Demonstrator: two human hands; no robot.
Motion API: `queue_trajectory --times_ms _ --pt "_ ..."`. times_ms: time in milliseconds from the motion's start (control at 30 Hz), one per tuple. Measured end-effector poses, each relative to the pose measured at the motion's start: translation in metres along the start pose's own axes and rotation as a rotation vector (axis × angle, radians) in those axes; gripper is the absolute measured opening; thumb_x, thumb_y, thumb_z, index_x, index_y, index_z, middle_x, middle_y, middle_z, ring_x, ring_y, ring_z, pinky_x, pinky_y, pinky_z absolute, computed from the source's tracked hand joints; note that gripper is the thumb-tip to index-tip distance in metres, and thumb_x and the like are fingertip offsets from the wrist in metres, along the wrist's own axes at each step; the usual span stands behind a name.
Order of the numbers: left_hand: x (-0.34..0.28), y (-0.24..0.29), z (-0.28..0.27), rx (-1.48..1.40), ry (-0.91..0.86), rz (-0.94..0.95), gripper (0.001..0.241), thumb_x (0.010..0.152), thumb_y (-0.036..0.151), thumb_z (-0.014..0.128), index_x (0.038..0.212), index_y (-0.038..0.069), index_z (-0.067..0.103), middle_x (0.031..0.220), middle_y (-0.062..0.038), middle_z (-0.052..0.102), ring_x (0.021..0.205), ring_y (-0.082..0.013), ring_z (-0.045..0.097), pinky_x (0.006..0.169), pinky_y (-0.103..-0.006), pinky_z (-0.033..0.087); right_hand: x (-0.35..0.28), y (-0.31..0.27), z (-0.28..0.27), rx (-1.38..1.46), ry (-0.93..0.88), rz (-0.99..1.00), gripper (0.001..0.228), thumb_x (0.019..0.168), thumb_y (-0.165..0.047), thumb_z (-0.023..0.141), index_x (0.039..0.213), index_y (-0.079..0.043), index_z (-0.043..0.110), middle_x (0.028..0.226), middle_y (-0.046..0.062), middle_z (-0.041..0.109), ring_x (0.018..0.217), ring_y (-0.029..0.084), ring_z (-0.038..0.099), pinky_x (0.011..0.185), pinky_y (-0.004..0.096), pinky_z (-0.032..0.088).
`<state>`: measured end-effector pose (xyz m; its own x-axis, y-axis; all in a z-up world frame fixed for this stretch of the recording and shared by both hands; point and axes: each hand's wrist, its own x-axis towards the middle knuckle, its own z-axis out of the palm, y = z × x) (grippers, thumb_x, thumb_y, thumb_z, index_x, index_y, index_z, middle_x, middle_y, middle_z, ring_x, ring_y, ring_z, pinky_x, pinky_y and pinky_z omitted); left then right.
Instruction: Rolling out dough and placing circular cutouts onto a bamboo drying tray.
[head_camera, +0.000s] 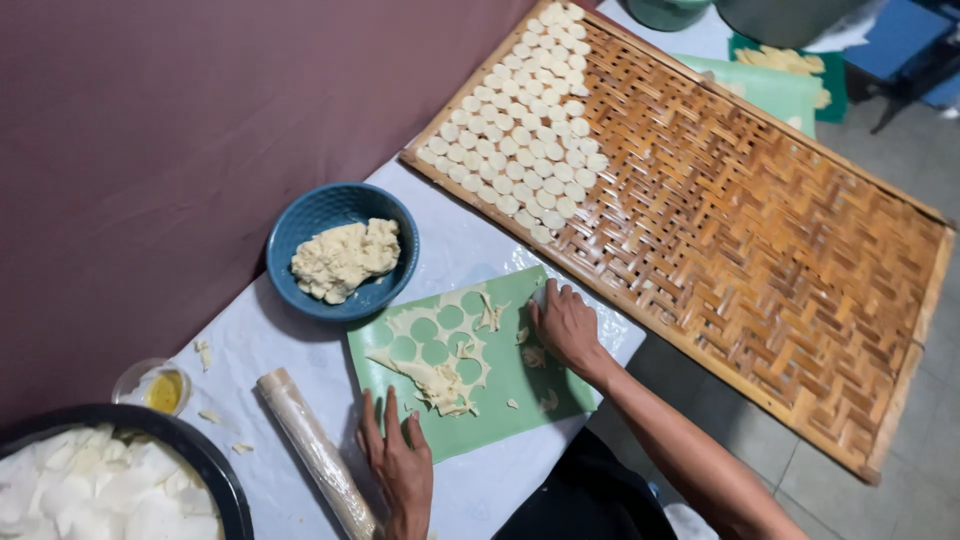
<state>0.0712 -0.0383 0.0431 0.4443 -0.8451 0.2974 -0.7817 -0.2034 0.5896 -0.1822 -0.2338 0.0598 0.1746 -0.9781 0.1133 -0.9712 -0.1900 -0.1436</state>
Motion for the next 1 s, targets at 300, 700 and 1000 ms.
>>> queue_trajectory --times_ms 300,700,1000 --pt "0.002 0.010 -0.023 0.011 -0.016 -0.431 0.023 0.092 -0.001 0.059 0.112 -0.004 0.070 0.101 -0.017 0.077 0.081 -0.0310 0.074 0.078 -0.0415 0.061 0.032 -0.072 0.016 0.143 -0.334 -0.509 0.049 0.106 -0.047 0.036 0.126 -0.003 0.045 0.098 0.019 0.056 0.076 0.035 0.061 0.063 0.048 0.052" --pt "-0.002 0.008 -0.013 -0.061 0.015 -0.505 0.029 0.090 -0.002 0.060 0.117 -0.002 0.072 0.104 -0.016 0.079 0.076 -0.0310 0.078 0.073 -0.0389 0.063 0.047 -0.118 0.039 0.104 -0.452 -0.621 0.058 0.096 -0.047 0.055 0.138 -0.009 0.042 0.112 0.018 0.053 0.082 0.027 0.055 0.060 0.036 0.051" --pt "-0.007 -0.001 -0.008 -0.117 -0.013 -0.527 0.027 0.097 0.007 0.055 0.120 0.002 0.070 0.109 -0.010 0.079 0.087 -0.0290 0.079 0.074 -0.0376 0.062 0.057 -0.123 0.038 0.138 -0.212 -0.458 0.035 0.107 -0.038 0.039 0.115 -0.004 0.045 0.091 0.017 0.053 0.071 0.032 0.056 0.058 0.046 0.049"
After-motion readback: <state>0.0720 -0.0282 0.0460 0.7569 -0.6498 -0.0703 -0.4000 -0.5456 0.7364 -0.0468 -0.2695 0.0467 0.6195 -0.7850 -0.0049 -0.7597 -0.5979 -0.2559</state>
